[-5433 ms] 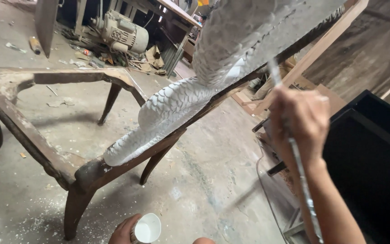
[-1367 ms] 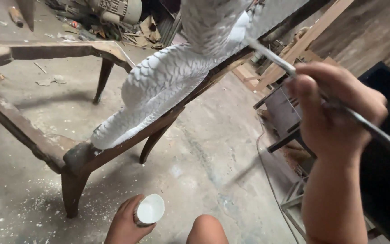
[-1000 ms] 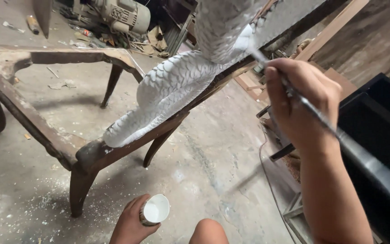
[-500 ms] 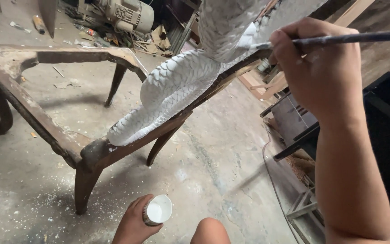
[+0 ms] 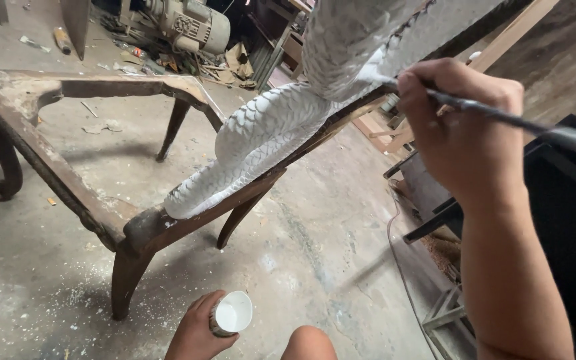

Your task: Painting a white snake sculpture attached to a wooden chair frame using a paintbrush and a cup of paint.

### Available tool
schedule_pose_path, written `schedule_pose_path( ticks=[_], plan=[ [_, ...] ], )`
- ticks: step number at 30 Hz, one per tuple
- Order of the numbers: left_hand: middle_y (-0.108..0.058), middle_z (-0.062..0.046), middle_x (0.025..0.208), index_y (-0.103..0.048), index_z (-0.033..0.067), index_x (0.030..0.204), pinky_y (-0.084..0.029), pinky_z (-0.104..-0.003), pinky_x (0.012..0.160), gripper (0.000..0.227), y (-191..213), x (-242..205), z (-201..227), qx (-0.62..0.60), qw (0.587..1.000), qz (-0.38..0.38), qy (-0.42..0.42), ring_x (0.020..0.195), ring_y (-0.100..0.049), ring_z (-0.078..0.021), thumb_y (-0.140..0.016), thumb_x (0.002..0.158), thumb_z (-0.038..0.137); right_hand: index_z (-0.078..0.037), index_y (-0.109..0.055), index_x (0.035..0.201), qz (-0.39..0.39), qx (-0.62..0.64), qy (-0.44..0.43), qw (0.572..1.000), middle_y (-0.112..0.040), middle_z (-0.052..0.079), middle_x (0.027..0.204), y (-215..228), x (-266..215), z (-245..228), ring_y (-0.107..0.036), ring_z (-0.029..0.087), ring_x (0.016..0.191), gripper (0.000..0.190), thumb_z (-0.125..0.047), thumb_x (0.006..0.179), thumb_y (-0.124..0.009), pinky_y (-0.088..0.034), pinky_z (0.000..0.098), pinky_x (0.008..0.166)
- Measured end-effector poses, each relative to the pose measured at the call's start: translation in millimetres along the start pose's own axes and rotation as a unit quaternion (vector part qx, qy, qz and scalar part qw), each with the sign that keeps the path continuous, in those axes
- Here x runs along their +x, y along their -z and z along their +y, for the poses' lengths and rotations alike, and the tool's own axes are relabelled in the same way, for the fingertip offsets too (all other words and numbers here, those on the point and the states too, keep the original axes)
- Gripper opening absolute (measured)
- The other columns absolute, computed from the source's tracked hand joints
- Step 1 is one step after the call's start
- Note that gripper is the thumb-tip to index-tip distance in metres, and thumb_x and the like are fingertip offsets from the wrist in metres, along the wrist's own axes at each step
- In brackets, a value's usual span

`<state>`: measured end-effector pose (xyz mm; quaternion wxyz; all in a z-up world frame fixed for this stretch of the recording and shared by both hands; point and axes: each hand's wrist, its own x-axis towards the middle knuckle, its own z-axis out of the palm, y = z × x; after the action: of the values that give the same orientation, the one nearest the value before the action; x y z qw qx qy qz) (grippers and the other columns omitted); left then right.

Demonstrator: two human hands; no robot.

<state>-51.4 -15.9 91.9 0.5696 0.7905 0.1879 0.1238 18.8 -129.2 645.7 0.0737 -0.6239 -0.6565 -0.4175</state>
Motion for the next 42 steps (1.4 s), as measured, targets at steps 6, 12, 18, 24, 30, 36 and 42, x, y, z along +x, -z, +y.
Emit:
schedule_pose_path(
  ticks=[6,12,18,24,30,36,42],
  plan=[
    [-0.056,0.007,0.149,-0.053,0.0282,0.146,-0.051,-0.040,0.109,0.104,-7.6,3.8,-14.2,-0.004,1.000,0.009,-0.017,0.140,-0.050,-0.0179,-0.106,0.056,0.031,0.011,-0.070,0.107,0.005,0.017,-0.019,1.000,-0.074,0.018,0.090,1.6,0.9,-1.9,-0.073,0.023,0.077,0.014,0.007,0.120,-0.066,-0.055,0.0293,0.061],
    [-0.054,0.007,0.152,-0.050,0.0281,0.148,-0.050,-0.040,0.111,0.105,-4.5,1.3,-7.0,-0.001,1.000,-0.009,-0.001,0.143,-0.046,-0.0177,-0.105,0.058,0.031,0.012,-0.071,0.108,0.024,-0.055,0.002,0.998,-0.075,0.018,0.091,6.4,-1.0,10.7,-0.072,0.022,0.074,0.017,0.014,0.124,-0.066,-0.053,0.0302,0.058],
    [-0.055,0.006,0.151,-0.051,0.0281,0.148,-0.050,-0.041,0.112,0.104,-3.8,2.7,-3.7,0.001,1.000,-0.010,-0.003,0.143,-0.046,-0.0186,-0.105,0.059,0.033,0.008,-0.072,0.107,0.024,-0.086,-0.013,0.996,-0.072,0.013,0.088,4.4,0.8,8.6,-0.066,0.022,0.072,0.017,0.005,0.123,-0.069,-0.049,0.0346,0.063],
    [-0.057,0.004,0.149,-0.051,0.0269,0.147,-0.050,-0.041,0.110,0.105,-11.3,8.0,-15.4,0.006,1.000,0.000,-0.026,0.141,-0.049,-0.0204,-0.105,0.058,0.035,0.013,-0.069,0.105,0.000,-0.069,0.031,0.997,-0.071,0.020,0.092,5.7,3.9,-1.7,-0.068,0.027,0.076,0.013,0.014,0.116,-0.061,-0.055,0.0366,0.065],
    [-0.057,0.005,0.149,-0.052,0.0284,0.147,-0.048,-0.041,0.112,0.106,-14.9,12.9,-22.4,0.006,1.000,0.001,-0.025,0.141,-0.049,-0.0199,-0.105,0.055,0.036,0.010,-0.070,0.103,-0.030,-0.063,0.024,0.997,-0.069,0.017,0.086,14.0,6.9,7.2,-0.065,0.023,0.069,0.015,0.011,0.116,-0.063,-0.051,0.0347,0.060],
    [-0.058,0.004,0.148,-0.052,0.0272,0.146,-0.050,-0.042,0.110,0.104,-10.0,7.5,-11.2,0.011,1.000,0.000,-0.020,0.140,-0.051,-0.0202,-0.105,0.057,0.034,0.011,-0.069,0.104,-0.018,-0.078,0.031,0.996,-0.070,0.018,0.091,11.8,9.7,6.5,-0.067,0.027,0.076,0.015,0.013,0.117,-0.062,-0.052,0.0385,0.067],
    [-0.059,0.005,0.147,-0.053,0.0284,0.145,-0.051,-0.039,0.110,0.104,-11.8,8.5,-19.5,0.002,1.000,0.010,-0.020,0.139,-0.052,-0.0184,-0.106,0.055,0.033,0.011,-0.073,0.109,-0.020,-0.071,0.007,0.997,-0.071,0.017,0.093,23.0,1.2,-2.2,-0.068,0.025,0.080,0.014,0.011,0.119,-0.063,-0.051,0.0373,0.072]
  ],
)
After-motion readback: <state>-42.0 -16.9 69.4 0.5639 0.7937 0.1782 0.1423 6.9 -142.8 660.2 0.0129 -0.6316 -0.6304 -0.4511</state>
